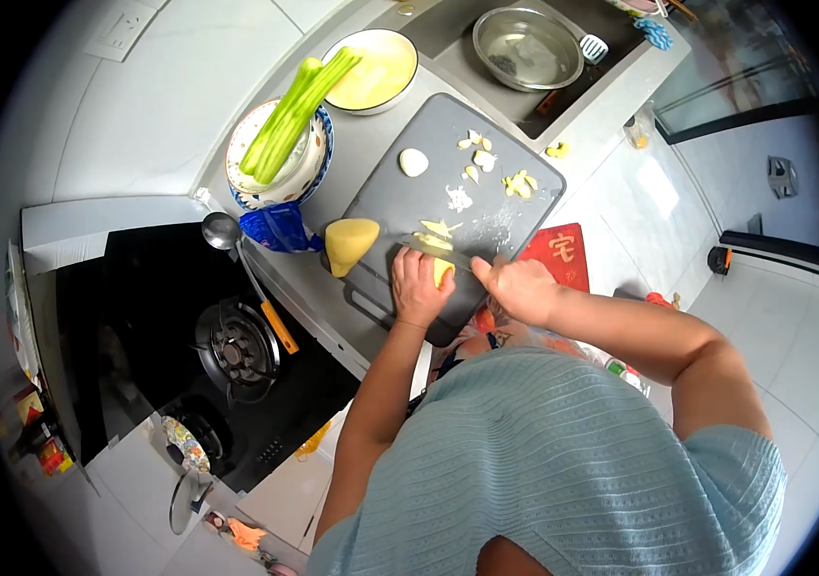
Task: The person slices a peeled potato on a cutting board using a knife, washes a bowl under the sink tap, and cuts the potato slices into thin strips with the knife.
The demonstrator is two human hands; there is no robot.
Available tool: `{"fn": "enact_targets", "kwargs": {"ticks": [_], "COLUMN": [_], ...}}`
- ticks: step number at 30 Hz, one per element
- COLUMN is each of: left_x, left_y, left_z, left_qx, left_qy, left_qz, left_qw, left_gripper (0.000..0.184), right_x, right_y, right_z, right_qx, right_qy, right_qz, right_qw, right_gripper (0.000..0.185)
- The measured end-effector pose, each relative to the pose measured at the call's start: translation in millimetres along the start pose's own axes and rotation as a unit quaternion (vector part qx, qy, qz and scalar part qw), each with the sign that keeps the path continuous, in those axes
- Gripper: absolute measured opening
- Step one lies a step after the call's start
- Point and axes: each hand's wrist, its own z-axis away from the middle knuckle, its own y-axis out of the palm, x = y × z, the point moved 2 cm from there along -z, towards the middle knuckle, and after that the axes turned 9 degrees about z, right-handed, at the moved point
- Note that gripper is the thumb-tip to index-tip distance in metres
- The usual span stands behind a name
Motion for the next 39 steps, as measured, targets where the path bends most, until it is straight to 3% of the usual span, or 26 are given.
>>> {"fn": "enact_targets", "kwargs": {"ticks": [5,12,14,17,26,30,33,36,38,39], "left_x": [0,-1,0,1,-9,-2,6,3,0,-6], "left_y": [-1,-1,0,0,-20,-29,-45,-73,-80,-82], "left_z": [0,1,2,2,-3,-4,-13,-34,-53,-66], "left_qx": [-0.005,-0.010,-0.010,-0.008,0.025,-0.025,-0.121,-0.119,-0.067,0.009], "left_qy": [0.003,0.000,-0.001,0.001,-0.015,-0.041,-0.104,-0.106,-0.118,-0.105], "left_qz": [0.005,0.010,0.005,0.009,0.044,0.102,0.133,0.140,0.160,0.165], "left_qw": [1.000,1.000,1.000,1.000,0.999,0.994,0.978,0.977,0.978,0.981], "left_gripper": [0.047,0.045,0.045,0.046,0.049,0.043,0.031,0.030,0.037,0.043], "right_x": [-8,-1,1,-5,-16,-18,-21,-27,-28,-28], "right_y": [23,-12,-11,16,32,14,3,6,4,5], "right_z": [-13,1,3,-5,-16,-6,4,10,13,13], "right_qx": [-0.055,-0.018,0.008,-0.048,-0.058,-0.064,-0.065,-0.084,-0.137,-0.140], "right_qy": [0.011,0.001,0.000,-0.008,0.017,0.012,0.003,-0.009,-0.017,-0.018], "right_qz": [-0.015,-0.004,0.012,-0.003,-0.022,0.007,0.048,0.106,0.128,0.128], "right_qw": [0.998,1.000,1.000,0.999,0.998,0.998,0.997,0.991,0.982,0.982], "right_gripper": [0.029,0.031,0.044,0.046,0.052,0.059,0.067,0.074,0.074,0.074]}}
